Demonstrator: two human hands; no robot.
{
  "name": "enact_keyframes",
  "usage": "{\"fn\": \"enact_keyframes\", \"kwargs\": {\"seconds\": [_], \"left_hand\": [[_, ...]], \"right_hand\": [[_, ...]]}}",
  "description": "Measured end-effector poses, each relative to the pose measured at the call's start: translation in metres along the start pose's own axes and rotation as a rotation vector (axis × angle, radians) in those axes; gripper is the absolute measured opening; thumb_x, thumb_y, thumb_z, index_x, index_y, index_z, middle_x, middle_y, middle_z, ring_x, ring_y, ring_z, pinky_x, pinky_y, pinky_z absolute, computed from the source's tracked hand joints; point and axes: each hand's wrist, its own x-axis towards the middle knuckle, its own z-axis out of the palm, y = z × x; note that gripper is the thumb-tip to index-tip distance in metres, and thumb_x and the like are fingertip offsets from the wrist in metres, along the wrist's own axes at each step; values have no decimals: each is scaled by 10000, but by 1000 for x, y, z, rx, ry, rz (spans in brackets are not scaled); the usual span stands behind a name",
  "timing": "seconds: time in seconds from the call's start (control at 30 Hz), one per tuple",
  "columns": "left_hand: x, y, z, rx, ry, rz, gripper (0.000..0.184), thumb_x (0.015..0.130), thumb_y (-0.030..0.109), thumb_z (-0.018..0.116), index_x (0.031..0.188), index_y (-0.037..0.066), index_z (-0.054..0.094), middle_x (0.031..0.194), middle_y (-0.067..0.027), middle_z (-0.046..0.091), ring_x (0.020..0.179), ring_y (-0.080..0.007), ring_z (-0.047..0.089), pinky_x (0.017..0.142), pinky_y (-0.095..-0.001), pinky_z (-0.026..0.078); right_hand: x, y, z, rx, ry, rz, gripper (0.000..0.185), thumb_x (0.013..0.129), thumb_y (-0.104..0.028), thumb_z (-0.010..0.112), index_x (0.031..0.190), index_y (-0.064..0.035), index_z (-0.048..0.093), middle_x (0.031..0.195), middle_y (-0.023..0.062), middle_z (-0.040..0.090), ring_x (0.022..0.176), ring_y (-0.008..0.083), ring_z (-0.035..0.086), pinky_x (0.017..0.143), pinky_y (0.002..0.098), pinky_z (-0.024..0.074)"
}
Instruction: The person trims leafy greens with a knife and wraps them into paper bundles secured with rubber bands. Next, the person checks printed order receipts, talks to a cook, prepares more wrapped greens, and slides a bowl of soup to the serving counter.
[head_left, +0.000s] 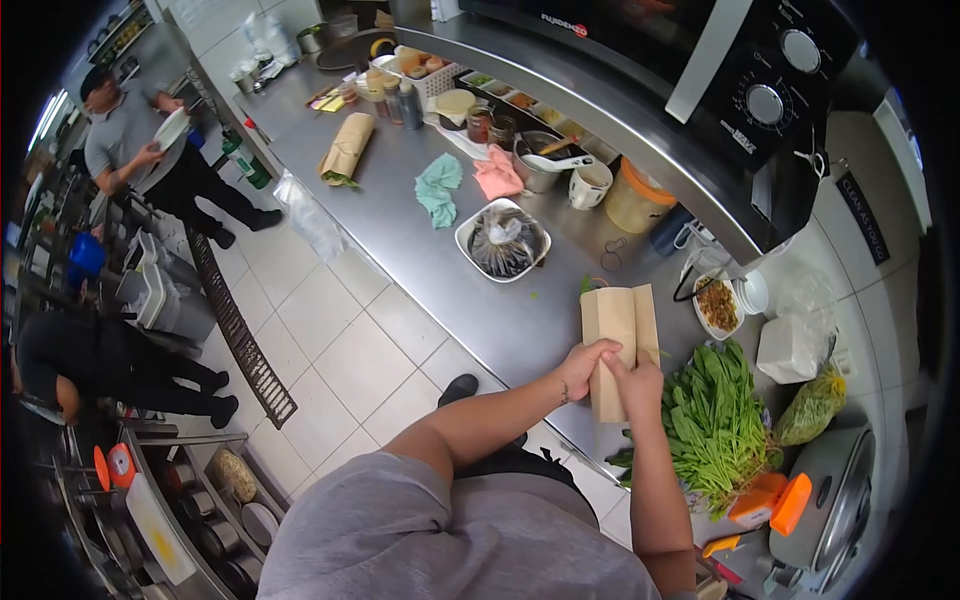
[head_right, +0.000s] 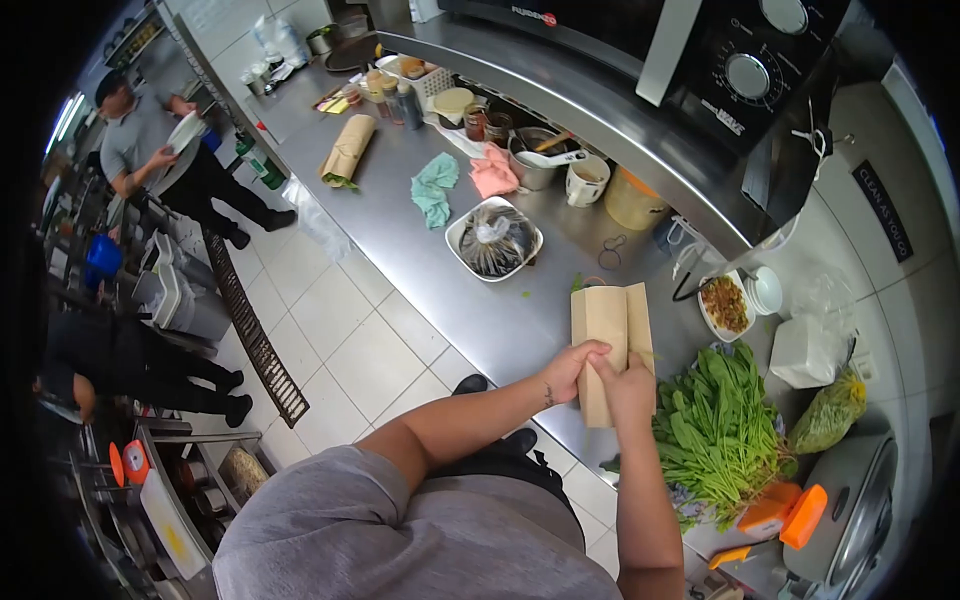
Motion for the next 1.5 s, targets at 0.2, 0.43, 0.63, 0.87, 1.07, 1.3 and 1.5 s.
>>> {"fn": "enact_keyframes", "kwargs": {"seconds": [0.2, 0.43, 0.63, 0.87, 1.07, 1.3, 1.5], "left_hand": [[-12, 11, 21, 67, -6, 94, 535, 841, 292, 703, 1276, 49, 508, 1165, -116, 610, 1057, -237, 608, 913, -373, 491], [-13, 29, 10, -2, -266, -95, 556, 894, 392, 609, 1308, 45, 478, 1209, -142, 593, 1104, -270, 589, 959, -422, 478], [-42, 52, -23, 60, -125, -66, 488, 875, 343, 596, 1229, 15, 527, 1093, -160, 634, 996, -276, 635, 912, -422, 506], [-103, 112, -37, 358, 87, 89, 499, 800, 121, 664, 1248, 21, 468, 1071, -120, 610, 981, -243, 624, 874, -399, 519], [-102, 144, -19, 526, 130, 268, 628, 734, -9, 699, 1293, 55, 418, 1117, -92, 584, 1006, -226, 607, 876, -382, 509], [-84, 167, 0, 1350, 97, 688, 815, 645, 161, 844, 1315, 45, 395, 1163, -126, 599, 1076, -238, 607, 920, -366, 485], [-63, 163, 15, 1421, -176, 794, 819, 619, 184, 849, 1294, 51, 406, 1141, -166, 623, 1037, -311, 642, 869, -383, 513]], "right_hand": [[-29, 1, 18, -244, 341, -456, 832, 685, -225, 801, 1351, 48, 385, 1108, 263, 620, 1008, 399, 630, 874, 416, 506], [-29, -6, 13, 512, 2, -194, 596, 727, -73, 767, 1256, 29, 513, 1071, 113, 648, 928, 203, 642, 809, 324, 520], [-10, -3, 48, 640, -219, -85, 476, 824, -201, 735, 1207, 22, 562, 1033, 101, 655, 873, 195, 659, 763, 326, 545], [87, -28, 28, 110, 212, -280, 293, 845, -280, 724, 907, 2, 673, 857, 132, 676, 681, 189, 658, 598, 324, 518], [161, 2, 55, -230, 535, -238, 205, 728, -155, 778, 833, -8, 681, 836, 175, 660, 794, 341, 628, 712, 404, 488], [97, -25, 8, -163, 700, -330, 136, 715, -100, 769, 756, -15, 671, 797, 161, 640, 727, 289, 621, 681, 363, 488], [47, -29, -5, 389, 751, -216, 193, 759, 8, 678, 940, 12, 611, 735, 77, 631, 745, 227, 593, 710, 357, 475]]}}
